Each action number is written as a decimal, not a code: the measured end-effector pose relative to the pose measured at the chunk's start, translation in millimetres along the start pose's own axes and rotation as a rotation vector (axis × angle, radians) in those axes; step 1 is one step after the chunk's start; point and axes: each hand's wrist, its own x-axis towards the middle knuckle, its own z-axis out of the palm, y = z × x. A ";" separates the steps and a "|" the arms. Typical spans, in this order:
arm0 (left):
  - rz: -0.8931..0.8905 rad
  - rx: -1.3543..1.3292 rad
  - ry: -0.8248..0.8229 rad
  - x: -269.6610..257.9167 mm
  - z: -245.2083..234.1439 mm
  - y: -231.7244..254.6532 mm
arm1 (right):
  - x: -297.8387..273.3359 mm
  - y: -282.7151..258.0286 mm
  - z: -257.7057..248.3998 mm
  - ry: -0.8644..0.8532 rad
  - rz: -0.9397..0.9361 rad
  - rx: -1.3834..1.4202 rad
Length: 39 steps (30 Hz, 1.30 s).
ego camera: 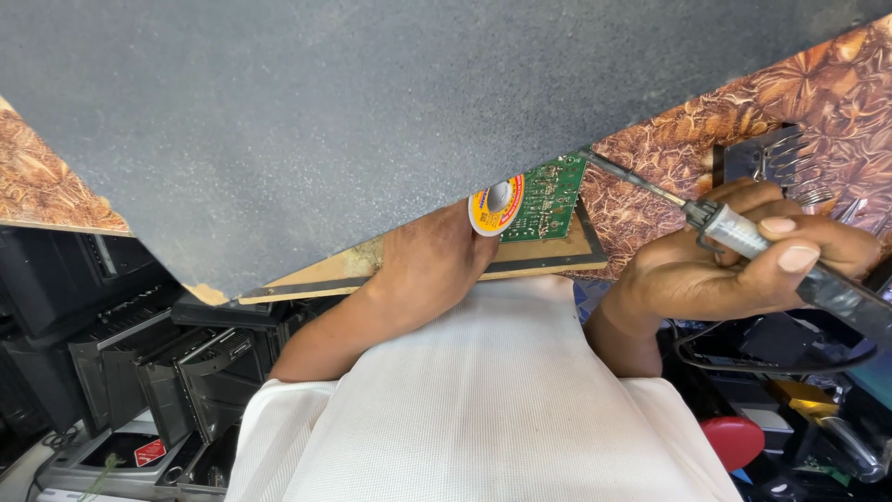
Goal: Soldering components onto a printed circuit board (PCB) inside an electronic device housing using a soldering iron and solder wire.
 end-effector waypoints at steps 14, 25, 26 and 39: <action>-0.075 0.016 -0.070 -4.9 4.3 -1.9 | -2.8 3.2 0.8 0.013 0.058 0.042; -0.047 0.013 -0.066 -0.6 -2.3 0.0 | -1.2 3.7 -1.5 0.010 0.148 0.080; -0.003 0.044 -0.023 0.8 -3.8 0.2 | -1.1 3.2 -0.9 -0.002 0.146 0.072; -0.014 -0.034 -0.024 3.3 -6.7 2.4 | -1.0 3.4 -2.2 0.023 0.144 0.089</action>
